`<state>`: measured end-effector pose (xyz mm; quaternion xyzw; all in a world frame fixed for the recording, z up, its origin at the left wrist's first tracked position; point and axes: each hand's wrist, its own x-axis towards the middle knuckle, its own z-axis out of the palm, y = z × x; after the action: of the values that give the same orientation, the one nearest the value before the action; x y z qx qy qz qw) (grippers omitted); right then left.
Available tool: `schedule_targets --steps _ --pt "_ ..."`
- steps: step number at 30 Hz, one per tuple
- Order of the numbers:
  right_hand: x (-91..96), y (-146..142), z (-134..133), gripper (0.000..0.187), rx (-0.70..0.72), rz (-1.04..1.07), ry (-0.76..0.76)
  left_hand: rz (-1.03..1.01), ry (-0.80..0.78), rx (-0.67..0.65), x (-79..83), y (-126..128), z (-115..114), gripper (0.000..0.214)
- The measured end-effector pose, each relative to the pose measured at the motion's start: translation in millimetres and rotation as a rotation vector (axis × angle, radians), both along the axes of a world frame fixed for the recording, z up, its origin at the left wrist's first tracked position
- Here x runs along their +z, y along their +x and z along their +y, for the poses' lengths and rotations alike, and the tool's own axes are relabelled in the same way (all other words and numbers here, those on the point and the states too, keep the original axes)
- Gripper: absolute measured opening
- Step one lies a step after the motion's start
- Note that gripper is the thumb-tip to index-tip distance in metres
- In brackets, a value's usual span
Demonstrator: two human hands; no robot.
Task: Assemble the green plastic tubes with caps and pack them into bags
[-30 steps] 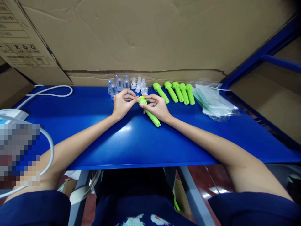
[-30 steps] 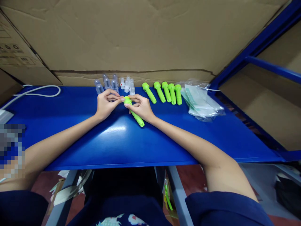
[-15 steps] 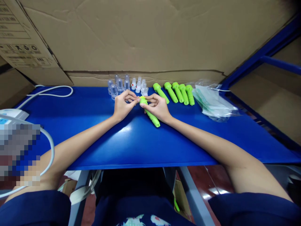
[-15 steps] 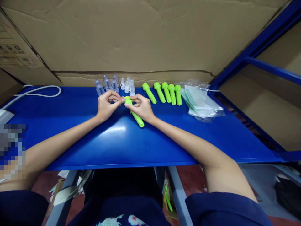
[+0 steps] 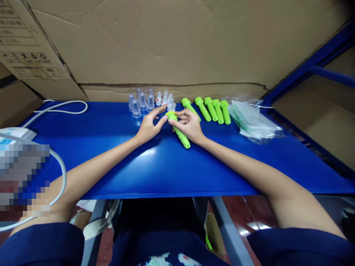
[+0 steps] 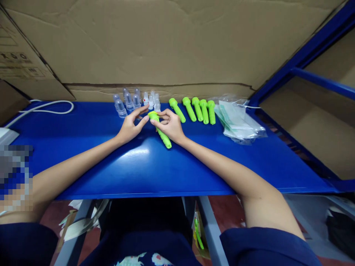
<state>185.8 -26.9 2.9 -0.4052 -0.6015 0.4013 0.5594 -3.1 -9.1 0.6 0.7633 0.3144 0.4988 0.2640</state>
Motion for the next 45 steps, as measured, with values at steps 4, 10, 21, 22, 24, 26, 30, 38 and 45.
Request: schedule_targets --steps 4,10,21,22,24,26,30,38,45 --pt "0.4 1 -1 0.066 0.008 -0.012 0.014 0.029 -0.071 -0.114 -4.2 0 2 0.051" --pt "-2.7 0 -4 0.065 0.022 -0.035 -0.004 -0.009 -0.116 -0.061 -3.2 0 0 0.038" --pt "-3.1 -2 -5 0.064 0.018 -0.050 0.002 0.027 -0.034 0.019 -3.7 2 -1 0.036" --pt "-3.0 -3 -5 0.063 0.013 -0.049 0.008 0.032 -0.019 0.010 -3.4 1 0 0.037" --pt "-2.9 -3 -6 0.064 0.015 -0.045 0.013 0.046 0.017 -0.004 -1.9 -1 2 0.037" --pt "-2.8 -3 -5 0.065 0.032 -0.047 0.010 0.066 0.062 -0.001 0.1 -3 3 0.035" --pt "-2.3 -2 -5 0.068 0.077 -0.055 -0.006 0.108 0.133 0.045 2.4 -7 4 0.031" --pt "-3.9 -1 -3 0.065 0.129 -0.073 -0.020 0.132 0.190 0.125 1.4 -9 4 0.026" --pt "-3.8 0 -2 0.064 0.144 -0.092 -0.015 0.080 0.168 0.110 1.2 -10 1 0.039"
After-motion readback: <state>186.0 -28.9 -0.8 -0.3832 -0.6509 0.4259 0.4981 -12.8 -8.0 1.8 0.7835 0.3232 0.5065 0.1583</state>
